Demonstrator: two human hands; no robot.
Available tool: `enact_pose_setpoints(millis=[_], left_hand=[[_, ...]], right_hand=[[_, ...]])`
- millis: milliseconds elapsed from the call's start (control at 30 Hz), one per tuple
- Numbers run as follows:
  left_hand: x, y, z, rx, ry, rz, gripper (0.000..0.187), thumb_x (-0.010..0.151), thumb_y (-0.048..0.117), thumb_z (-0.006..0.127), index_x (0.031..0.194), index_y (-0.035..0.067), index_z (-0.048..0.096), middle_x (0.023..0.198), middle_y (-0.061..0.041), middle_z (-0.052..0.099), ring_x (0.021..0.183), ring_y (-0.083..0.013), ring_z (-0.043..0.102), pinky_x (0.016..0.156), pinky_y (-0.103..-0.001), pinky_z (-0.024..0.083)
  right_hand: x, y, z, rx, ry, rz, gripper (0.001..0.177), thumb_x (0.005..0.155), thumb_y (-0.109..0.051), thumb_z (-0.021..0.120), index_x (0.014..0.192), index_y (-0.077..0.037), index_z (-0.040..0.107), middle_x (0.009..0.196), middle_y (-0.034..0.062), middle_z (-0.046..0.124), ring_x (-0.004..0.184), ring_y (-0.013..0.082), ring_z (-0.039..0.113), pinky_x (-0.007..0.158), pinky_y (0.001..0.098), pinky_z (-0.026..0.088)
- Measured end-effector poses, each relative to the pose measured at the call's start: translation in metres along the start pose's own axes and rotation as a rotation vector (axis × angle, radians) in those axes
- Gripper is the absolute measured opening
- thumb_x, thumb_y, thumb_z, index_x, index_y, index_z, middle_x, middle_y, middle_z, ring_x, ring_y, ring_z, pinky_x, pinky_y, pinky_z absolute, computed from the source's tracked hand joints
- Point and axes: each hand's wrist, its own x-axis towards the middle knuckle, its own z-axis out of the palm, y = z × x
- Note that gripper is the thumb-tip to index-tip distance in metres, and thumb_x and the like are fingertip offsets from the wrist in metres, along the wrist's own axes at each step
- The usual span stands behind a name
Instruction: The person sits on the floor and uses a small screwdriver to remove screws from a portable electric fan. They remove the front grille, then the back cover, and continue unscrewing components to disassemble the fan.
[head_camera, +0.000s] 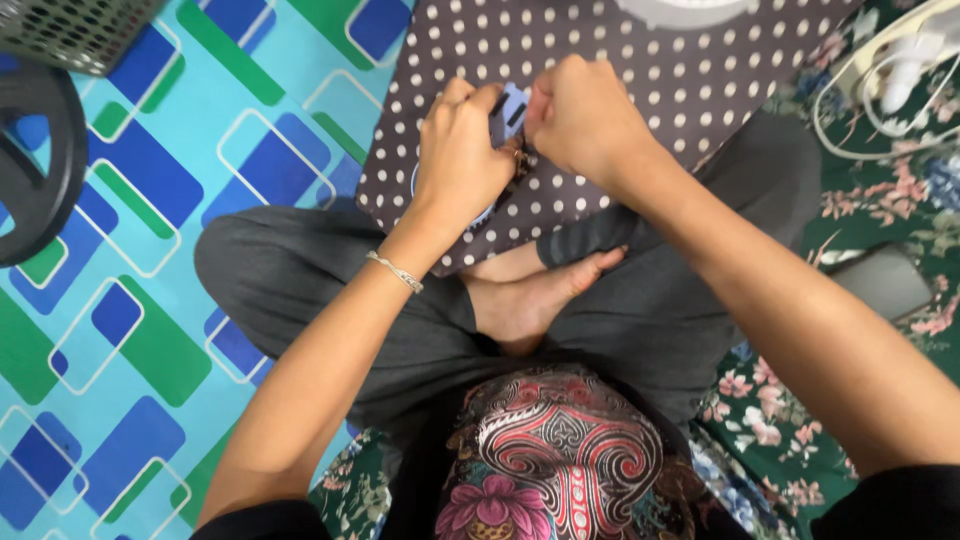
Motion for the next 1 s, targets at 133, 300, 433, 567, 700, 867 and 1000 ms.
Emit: enact_pose_setpoints(millis=[133,300,433,567,700,867,1000], left_hand=[[0.011,0.0,-0.009,-0.003,-0.037,-0.01,0.049,0.068,0.005,0.081,0.115,-0.004,0.071,0.11,-0.024,0.067,0.098,-0.0423,0.068,0.088,-0.047,0.055],[0.019,-0.005,-0.016,0.054,-0.165,0.008,0.045,0.068,0.008,0.084,0.111,-0.001,0.074,0.109,-0.023,0.068,0.099,-0.0432,0.067,0.09,-0.049,0.053],[0.022,-0.007,-0.019,0.061,-0.191,0.007,0.052,0.066,0.011,0.087,0.115,-0.002,0.072,0.112,-0.022,0.067,0.106,-0.043,0.063,0.095,-0.049,0.05],[0.024,-0.012,-0.02,0.085,-0.242,0.018,0.053,0.069,0.011,0.086,0.118,-0.001,0.071,0.117,-0.022,0.065,0.112,-0.0429,0.057,0.1,-0.049,0.045],[0.03,-0.017,-0.023,0.102,-0.294,0.062,0.054,0.069,0.01,0.084,0.12,-0.001,0.069,0.119,-0.022,0.064,0.117,-0.0415,0.055,0.102,-0.048,0.044],[0.033,-0.026,-0.021,0.104,-0.312,0.116,0.05,0.072,0.009,0.083,0.118,-0.001,0.069,0.117,-0.022,0.065,0.117,-0.0412,0.055,0.103,-0.048,0.043],[0.037,-0.03,-0.022,0.109,-0.318,0.102,0.048,0.07,0.011,0.084,0.115,-0.001,0.071,0.116,-0.023,0.066,0.116,-0.0424,0.057,0.1,-0.048,0.045]], right_hand=[[0.011,-0.013,-0.013,0.005,-0.066,0.061,0.009,0.08,-0.007,0.069,0.081,-0.001,0.075,0.071,0.02,0.071,0.067,0.0318,0.074,0.07,0.0392,0.058],[0.026,-0.018,-0.011,-0.143,-0.198,0.13,0.01,0.075,-0.007,0.07,0.08,-0.002,0.076,0.075,0.0248,0.071,0.075,0.0385,0.073,0.075,0.0428,0.059],[0.035,-0.016,-0.004,-0.218,-0.175,0.114,0.016,0.088,-0.012,0.067,0.083,0.002,0.074,0.08,0.031,0.068,0.078,0.0469,0.069,0.073,0.0489,0.058],[0.037,-0.01,0.003,-0.271,-0.168,0.082,0.024,0.091,-0.013,0.068,0.081,0.008,0.072,0.082,0.0347,0.068,0.082,0.0485,0.069,0.076,0.0488,0.058],[0.039,-0.015,0.005,-0.297,-0.122,0.02,0.022,0.083,-0.011,0.073,0.084,0.01,0.071,0.084,0.0345,0.069,0.086,0.0478,0.069,0.079,0.0479,0.057],[0.045,-0.017,0.009,-0.321,-0.181,0.149,0.02,0.074,-0.006,0.075,0.088,0.007,0.072,0.09,0.0333,0.068,0.09,0.0461,0.069,0.077,0.047,0.058],[0.052,-0.011,0.015,-0.373,-0.166,0.141,0.021,0.075,-0.008,0.075,0.089,0.008,0.071,0.088,0.0333,0.069,0.087,0.0462,0.07,0.076,0.0467,0.058]])
